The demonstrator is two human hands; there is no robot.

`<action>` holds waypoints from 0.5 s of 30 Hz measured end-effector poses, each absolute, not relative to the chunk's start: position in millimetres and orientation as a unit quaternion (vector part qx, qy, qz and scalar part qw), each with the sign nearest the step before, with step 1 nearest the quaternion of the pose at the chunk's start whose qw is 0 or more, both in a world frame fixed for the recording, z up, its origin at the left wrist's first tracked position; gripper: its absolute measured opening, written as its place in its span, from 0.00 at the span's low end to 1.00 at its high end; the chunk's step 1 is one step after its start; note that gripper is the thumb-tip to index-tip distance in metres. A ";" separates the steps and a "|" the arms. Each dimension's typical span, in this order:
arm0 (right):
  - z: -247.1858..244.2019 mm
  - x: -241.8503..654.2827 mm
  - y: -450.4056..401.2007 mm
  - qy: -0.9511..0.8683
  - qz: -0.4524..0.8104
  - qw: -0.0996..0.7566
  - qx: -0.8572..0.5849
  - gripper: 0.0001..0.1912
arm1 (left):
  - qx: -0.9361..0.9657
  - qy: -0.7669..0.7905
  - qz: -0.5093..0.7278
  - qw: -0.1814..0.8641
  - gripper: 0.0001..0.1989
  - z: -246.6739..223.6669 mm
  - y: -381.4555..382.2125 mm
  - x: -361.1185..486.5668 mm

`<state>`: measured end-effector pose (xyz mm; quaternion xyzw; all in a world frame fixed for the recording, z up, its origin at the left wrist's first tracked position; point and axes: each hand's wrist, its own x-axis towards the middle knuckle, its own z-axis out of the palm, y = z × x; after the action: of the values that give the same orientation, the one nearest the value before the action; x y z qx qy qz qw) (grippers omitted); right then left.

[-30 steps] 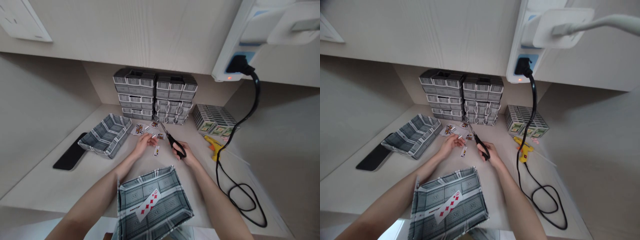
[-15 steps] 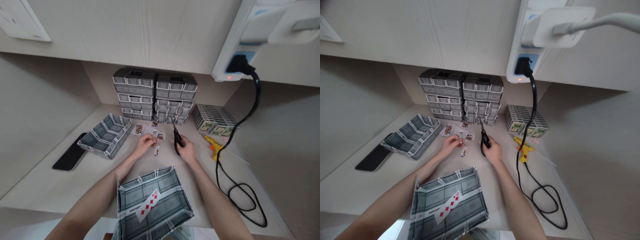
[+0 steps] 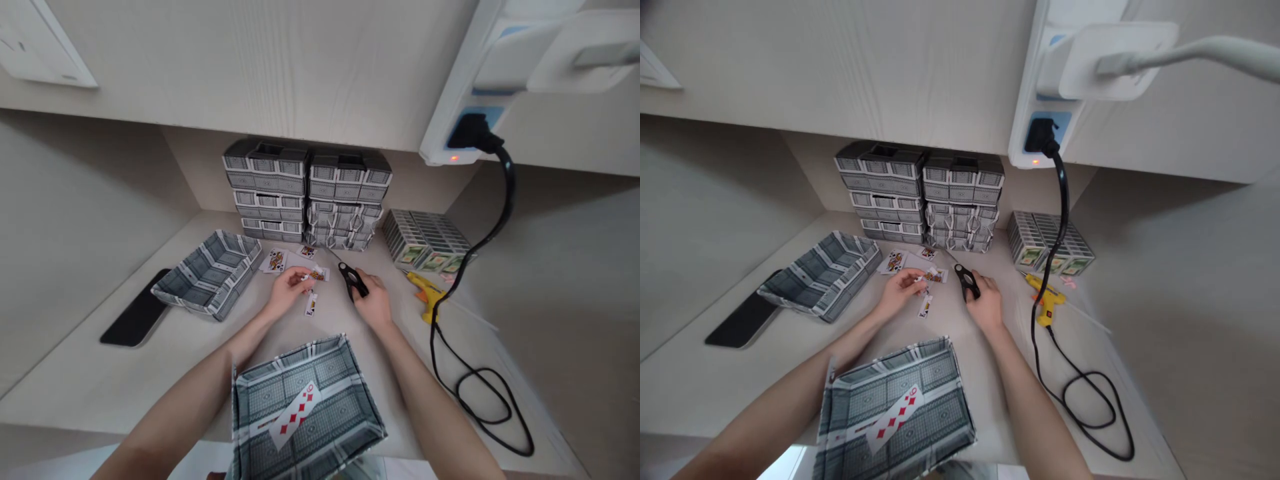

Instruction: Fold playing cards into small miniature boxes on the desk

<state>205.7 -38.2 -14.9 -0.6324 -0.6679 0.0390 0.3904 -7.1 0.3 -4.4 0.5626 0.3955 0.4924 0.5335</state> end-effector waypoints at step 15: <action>-17.9 207.9 -37.1 -0.683 -0.028 0.326 -0.653 0.25 | 0.617 0.451 0.448 0.464 0.11 -6.9 -0.4 -8.1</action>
<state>207.9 -37.1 -17.9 -0.6526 -0.6832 -0.0276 0.3264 -8.1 -0.4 -6.9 0.6174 0.4505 0.4480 0.4639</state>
